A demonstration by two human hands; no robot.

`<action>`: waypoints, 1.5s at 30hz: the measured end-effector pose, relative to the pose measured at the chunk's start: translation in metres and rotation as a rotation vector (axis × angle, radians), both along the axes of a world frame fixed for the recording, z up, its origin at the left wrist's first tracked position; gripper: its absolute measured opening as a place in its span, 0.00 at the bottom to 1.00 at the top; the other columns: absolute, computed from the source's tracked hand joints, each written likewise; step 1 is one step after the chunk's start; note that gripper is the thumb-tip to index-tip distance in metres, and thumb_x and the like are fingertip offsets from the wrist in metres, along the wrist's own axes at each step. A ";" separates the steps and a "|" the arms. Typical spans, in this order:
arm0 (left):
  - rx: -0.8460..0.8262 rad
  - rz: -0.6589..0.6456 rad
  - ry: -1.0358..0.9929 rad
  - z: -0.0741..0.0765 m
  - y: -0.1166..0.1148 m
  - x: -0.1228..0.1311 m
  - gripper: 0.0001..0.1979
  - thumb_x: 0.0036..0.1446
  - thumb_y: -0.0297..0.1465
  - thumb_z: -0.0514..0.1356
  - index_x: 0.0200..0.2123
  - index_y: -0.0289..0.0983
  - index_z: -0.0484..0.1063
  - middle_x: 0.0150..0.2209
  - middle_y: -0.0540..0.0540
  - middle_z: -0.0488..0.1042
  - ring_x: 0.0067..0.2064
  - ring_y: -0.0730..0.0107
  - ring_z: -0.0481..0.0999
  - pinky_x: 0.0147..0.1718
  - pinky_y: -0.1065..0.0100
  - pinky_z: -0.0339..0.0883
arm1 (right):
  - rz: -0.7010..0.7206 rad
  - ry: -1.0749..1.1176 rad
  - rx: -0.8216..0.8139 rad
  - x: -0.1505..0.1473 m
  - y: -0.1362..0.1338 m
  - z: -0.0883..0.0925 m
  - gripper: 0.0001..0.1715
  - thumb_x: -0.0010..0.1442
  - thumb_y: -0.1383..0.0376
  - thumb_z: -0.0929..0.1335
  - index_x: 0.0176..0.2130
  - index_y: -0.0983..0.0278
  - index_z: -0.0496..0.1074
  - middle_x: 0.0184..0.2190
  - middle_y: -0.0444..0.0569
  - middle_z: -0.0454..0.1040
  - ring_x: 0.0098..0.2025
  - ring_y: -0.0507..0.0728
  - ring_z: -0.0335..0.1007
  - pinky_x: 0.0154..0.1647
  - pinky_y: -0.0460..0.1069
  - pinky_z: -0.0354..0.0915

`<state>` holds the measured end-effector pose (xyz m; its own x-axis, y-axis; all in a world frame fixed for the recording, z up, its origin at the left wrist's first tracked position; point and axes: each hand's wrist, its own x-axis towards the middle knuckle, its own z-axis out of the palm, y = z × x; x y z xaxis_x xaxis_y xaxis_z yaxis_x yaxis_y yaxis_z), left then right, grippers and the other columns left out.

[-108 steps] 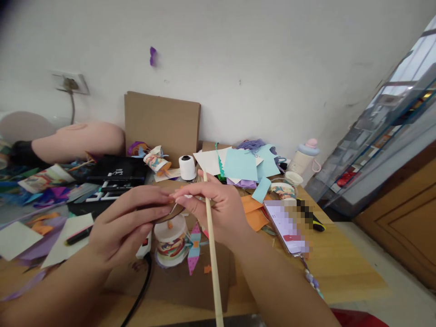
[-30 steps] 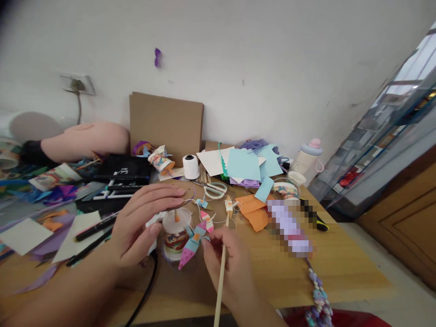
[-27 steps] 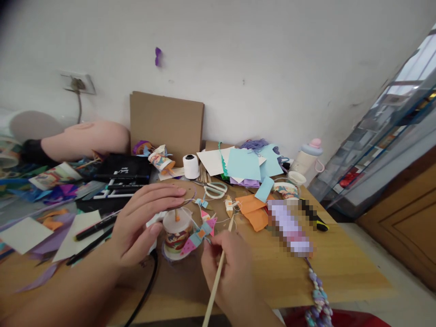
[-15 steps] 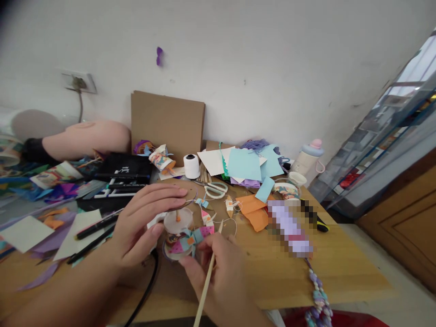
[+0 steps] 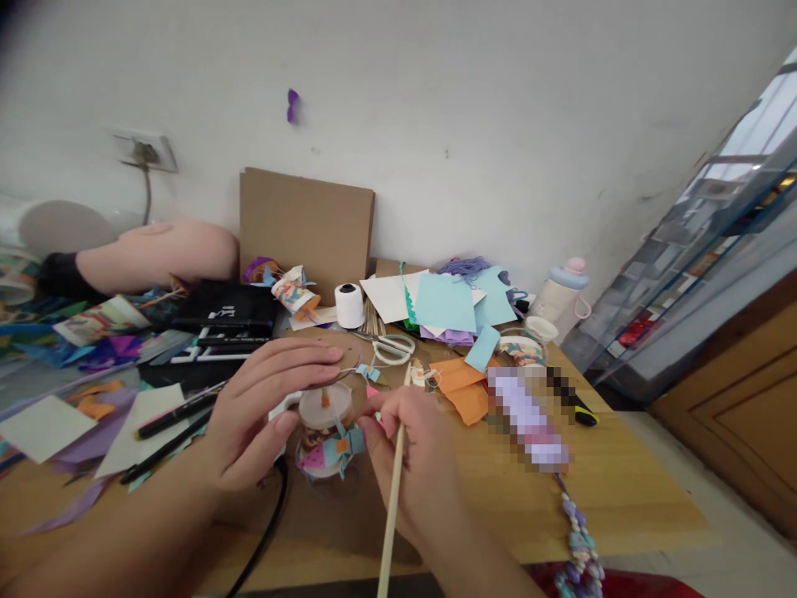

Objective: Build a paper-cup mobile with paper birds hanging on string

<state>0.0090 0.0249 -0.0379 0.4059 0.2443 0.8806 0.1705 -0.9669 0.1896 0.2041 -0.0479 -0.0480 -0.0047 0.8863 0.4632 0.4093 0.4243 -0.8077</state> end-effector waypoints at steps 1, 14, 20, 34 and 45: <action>0.001 0.004 -0.001 0.000 0.000 0.000 0.21 0.56 0.26 0.54 0.53 0.34 0.72 0.52 0.38 0.76 0.55 0.52 0.72 0.53 0.51 0.66 | 0.015 -0.002 -0.019 -0.002 0.001 0.001 0.18 0.62 0.67 0.67 0.28 0.59 0.53 0.35 0.46 0.76 0.38 0.57 0.70 0.38 0.51 0.63; -0.003 0.024 -0.010 0.001 -0.002 0.001 0.20 0.58 0.28 0.53 0.53 0.36 0.72 0.52 0.39 0.77 0.54 0.53 0.73 0.52 0.51 0.68 | 0.020 0.053 0.001 -0.016 0.008 0.009 0.18 0.59 0.68 0.67 0.27 0.58 0.53 0.30 0.45 0.73 0.32 0.55 0.65 0.30 0.49 0.59; -0.013 0.004 -0.010 0.001 -0.002 0.001 0.20 0.58 0.28 0.53 0.53 0.36 0.72 0.52 0.39 0.77 0.55 0.53 0.73 0.53 0.52 0.67 | -0.005 0.010 -0.012 -0.009 0.008 0.009 0.17 0.59 0.67 0.68 0.27 0.59 0.55 0.30 0.45 0.72 0.33 0.56 0.65 0.34 0.50 0.61; -0.006 0.014 0.001 0.000 -0.001 0.001 0.20 0.58 0.28 0.53 0.53 0.35 0.72 0.52 0.38 0.77 0.55 0.53 0.73 0.53 0.51 0.67 | -0.166 0.192 0.223 0.007 0.010 0.041 0.16 0.62 0.64 0.67 0.27 0.58 0.57 0.27 0.44 0.74 0.31 0.56 0.71 0.33 0.51 0.66; -0.019 0.004 0.020 -0.003 0.000 -0.001 0.21 0.58 0.27 0.53 0.54 0.35 0.71 0.53 0.37 0.76 0.56 0.51 0.72 0.53 0.50 0.66 | -0.172 0.283 0.296 0.017 0.071 -0.006 0.15 0.64 0.59 0.62 0.29 0.60 0.70 0.30 0.46 0.75 0.35 0.57 0.69 0.41 0.53 0.63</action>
<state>0.0077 0.0247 -0.0408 0.4224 0.2631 0.8674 0.1787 -0.9623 0.2049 0.2213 0.0235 -0.0536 0.2944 0.6918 0.6594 0.2744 0.5997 -0.7517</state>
